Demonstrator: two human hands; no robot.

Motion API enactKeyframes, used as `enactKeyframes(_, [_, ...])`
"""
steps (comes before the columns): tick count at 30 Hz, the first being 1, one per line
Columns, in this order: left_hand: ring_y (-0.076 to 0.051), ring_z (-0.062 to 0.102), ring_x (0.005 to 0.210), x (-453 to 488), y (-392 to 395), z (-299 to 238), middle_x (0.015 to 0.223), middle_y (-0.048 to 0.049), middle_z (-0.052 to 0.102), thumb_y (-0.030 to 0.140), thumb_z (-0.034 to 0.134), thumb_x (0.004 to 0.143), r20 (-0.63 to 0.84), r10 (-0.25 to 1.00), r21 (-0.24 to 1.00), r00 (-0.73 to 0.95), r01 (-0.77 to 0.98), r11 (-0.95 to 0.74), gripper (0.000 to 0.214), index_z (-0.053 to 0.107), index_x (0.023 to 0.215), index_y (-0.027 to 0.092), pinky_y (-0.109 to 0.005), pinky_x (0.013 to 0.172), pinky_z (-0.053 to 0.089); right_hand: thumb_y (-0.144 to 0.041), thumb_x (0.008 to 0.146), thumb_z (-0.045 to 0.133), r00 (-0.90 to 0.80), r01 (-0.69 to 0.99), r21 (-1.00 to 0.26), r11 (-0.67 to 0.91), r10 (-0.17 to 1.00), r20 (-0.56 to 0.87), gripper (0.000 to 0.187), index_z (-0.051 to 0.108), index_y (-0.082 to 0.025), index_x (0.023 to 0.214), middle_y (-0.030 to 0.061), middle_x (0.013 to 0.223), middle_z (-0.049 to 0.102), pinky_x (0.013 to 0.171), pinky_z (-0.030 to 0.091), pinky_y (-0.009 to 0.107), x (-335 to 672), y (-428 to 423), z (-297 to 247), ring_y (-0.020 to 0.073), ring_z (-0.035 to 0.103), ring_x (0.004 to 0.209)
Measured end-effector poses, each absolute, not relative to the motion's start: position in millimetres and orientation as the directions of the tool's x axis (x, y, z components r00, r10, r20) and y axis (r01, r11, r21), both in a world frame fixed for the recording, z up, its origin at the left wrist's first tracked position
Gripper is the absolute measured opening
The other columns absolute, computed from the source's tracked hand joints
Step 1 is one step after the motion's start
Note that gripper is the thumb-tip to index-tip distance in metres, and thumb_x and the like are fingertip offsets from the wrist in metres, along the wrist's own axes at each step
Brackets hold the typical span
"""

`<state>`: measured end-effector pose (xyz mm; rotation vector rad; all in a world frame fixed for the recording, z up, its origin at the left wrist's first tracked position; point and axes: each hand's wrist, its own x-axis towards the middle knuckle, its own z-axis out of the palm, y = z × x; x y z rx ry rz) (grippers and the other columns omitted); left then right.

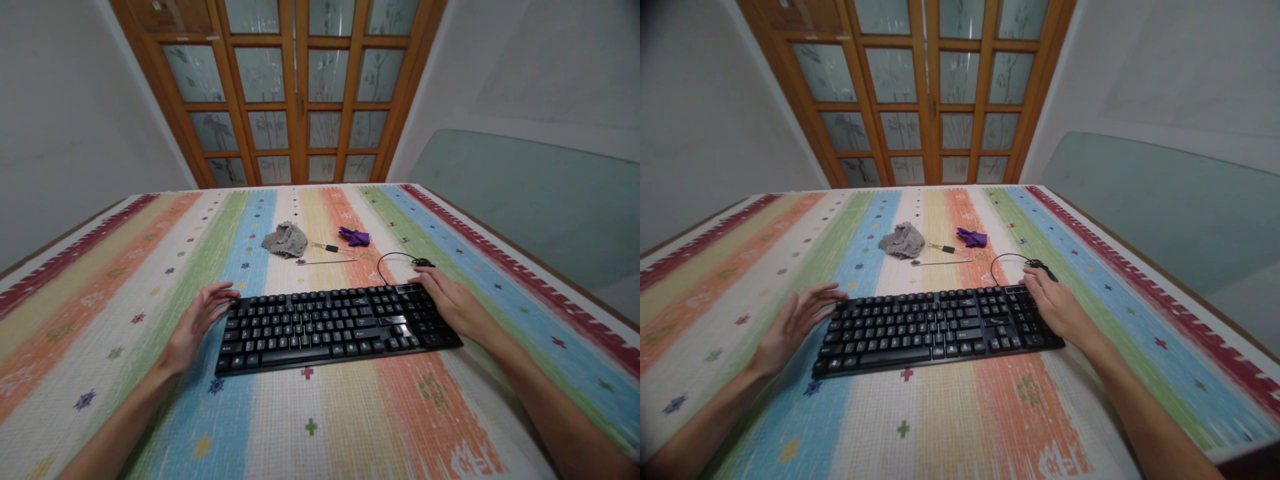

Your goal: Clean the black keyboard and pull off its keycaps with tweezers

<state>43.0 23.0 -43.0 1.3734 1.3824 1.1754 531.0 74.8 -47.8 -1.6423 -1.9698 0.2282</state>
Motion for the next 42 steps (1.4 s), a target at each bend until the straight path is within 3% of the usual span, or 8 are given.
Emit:
enactKeyframes(9, [-0.034,0.061,0.125,48.8,24.2,-44.4,0.124,-0.0152,0.070,0.082,0.038,0.089,0.041,0.997,0.985,-0.070,0.169,-0.028,0.078,0.062,0.123,0.017,-0.052,0.116,0.041,-0.056,0.101,0.030,-0.129,0.856,-0.438,0.274,0.934,0.333,0.053,0.069,-0.021,0.107,0.0107,0.108,0.075,0.093,0.054,0.045,527.3,75.0,-45.7,0.0300,0.071,0.102])
enactKeyframes(16, [-0.034,0.056,0.133,51.0,21.7,-50.5,0.136,-0.0172,0.065,0.074,0.033,0.096,0.143,0.990,0.922,0.003,0.364,-0.134,0.074,0.063,0.130,0.016,-0.057,0.120,0.031,-0.047,0.097,0.044,-0.236,0.846,-0.350,0.402,0.871,0.430,0.038,0.072,-0.022,0.097,0.0095,0.105,0.075,0.093,0.051,0.044,499.6,87.3,-31.5,0.0289,0.067,0.102])
enactKeyframes(22, [-0.032,0.061,0.126,44.3,25.8,-50.5,0.135,-0.0177,0.066,0.072,0.029,0.098,0.172,0.985,0.910,0.036,0.377,-0.172,0.072,0.063,0.130,0.017,-0.054,0.115,0.038,-0.028,0.092,0.053,-0.392,0.886,-0.155,0.436,0.885,0.251,0.026,0.074,-0.018,0.102,0.0113,0.106,0.075,0.093,0.048,0.038,440.0,130.8,-16.0,0.0286,0.065,0.102])
enactKeyframes(28, [-0.031,0.064,0.119,41.0,29.4,-54.4,0.128,-0.0171,0.069,0.069,0.027,0.099,0.203,0.977,0.901,0.060,0.379,-0.210,0.071,0.063,0.128,0.015,-0.053,0.112,0.040,-0.026,0.094,0.056,-0.415,0.908,-0.005,0.419,0.900,0.132,0.027,0.077,-0.015,0.106,0.0145,0.111,0.074,0.094,0.047,0.035,388.0,188.7,-14.5,0.0295,0.063,0.109])
enactKeyframes(36, [-0.031,0.062,0.124,41.1,28.0,-55.1,0.131,-0.0164,0.068,0.062,0.024,0.102,0.224,0.967,0.874,0.118,0.415,-0.253,0.066,0.061,0.132,0.016,-0.053,0.113,0.040,-0.024,0.092,0.063,-0.413,0.910,0.002,0.415,0.905,0.100,0.019,0.078,-0.014,0.099,0.0166,0.108,0.074,0.093,0.047,0.035,368.2,225.2,-29.3,0.0281,0.065,0.104])
enactKeyframes(42, [-0.032,0.062,0.124,41.6,28.2,-54.7,0.130,-0.0164,0.068,0.063,0.025,0.102,0.240,0.960,0.857,0.143,0.433,-0.279,0.067,0.061,0.133,0.015,-0.052,0.112,0.042,-0.021,0.087,0.068,-0.335,0.933,-0.092,0.349,0.931,0.144,0.009,0.074,-0.016,0.092,0.0144,0.098,0.074,0.080,0.049,0.033,369.5,227.1,-23.8,0.0276,0.065,0.096])
